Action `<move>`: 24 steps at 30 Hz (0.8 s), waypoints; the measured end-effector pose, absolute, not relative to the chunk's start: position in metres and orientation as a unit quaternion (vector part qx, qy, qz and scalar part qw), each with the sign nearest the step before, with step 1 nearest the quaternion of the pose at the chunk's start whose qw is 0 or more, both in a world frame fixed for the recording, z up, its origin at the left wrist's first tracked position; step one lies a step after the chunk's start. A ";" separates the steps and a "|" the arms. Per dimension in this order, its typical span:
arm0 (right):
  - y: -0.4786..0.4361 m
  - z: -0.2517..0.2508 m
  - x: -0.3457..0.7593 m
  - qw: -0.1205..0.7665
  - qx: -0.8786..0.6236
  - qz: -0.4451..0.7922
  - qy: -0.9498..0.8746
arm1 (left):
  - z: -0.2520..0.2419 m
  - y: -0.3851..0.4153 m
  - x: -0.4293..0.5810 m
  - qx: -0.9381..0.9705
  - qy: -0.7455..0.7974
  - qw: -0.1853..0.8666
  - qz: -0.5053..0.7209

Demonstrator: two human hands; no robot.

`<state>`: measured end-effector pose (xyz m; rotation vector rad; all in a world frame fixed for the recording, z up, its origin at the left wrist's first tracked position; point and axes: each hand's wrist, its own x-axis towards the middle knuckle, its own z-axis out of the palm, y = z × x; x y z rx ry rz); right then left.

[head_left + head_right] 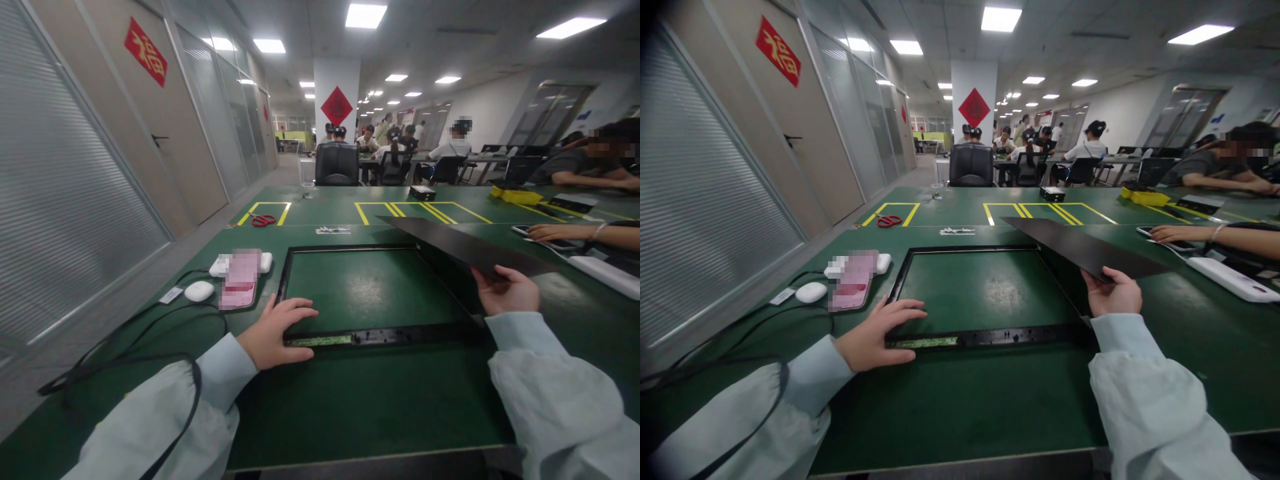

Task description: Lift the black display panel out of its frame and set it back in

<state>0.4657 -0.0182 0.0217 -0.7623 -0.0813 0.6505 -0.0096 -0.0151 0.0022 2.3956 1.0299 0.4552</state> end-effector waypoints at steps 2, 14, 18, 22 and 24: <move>-0.022 0.031 0.453 0.866 -0.375 0.326 -0.046 | 0.004 -0.016 -0.009 0.859 0.385 0.265 0.210; -0.040 0.049 0.423 0.823 -0.349 0.443 -0.071 | 0.028 -0.003 0.002 0.326 0.449 0.581 0.595; -0.041 0.043 0.424 0.789 -0.367 0.476 -0.126 | 0.045 -0.007 0.004 0.273 0.372 0.674 0.577; -0.039 0.032 0.428 0.740 -0.391 0.506 -0.208 | 0.051 -0.010 0.005 0.235 0.349 0.673 0.608; -0.038 0.028 0.429 0.710 -0.409 0.522 -0.236 | 0.050 -0.010 0.006 0.227 0.358 0.658 0.622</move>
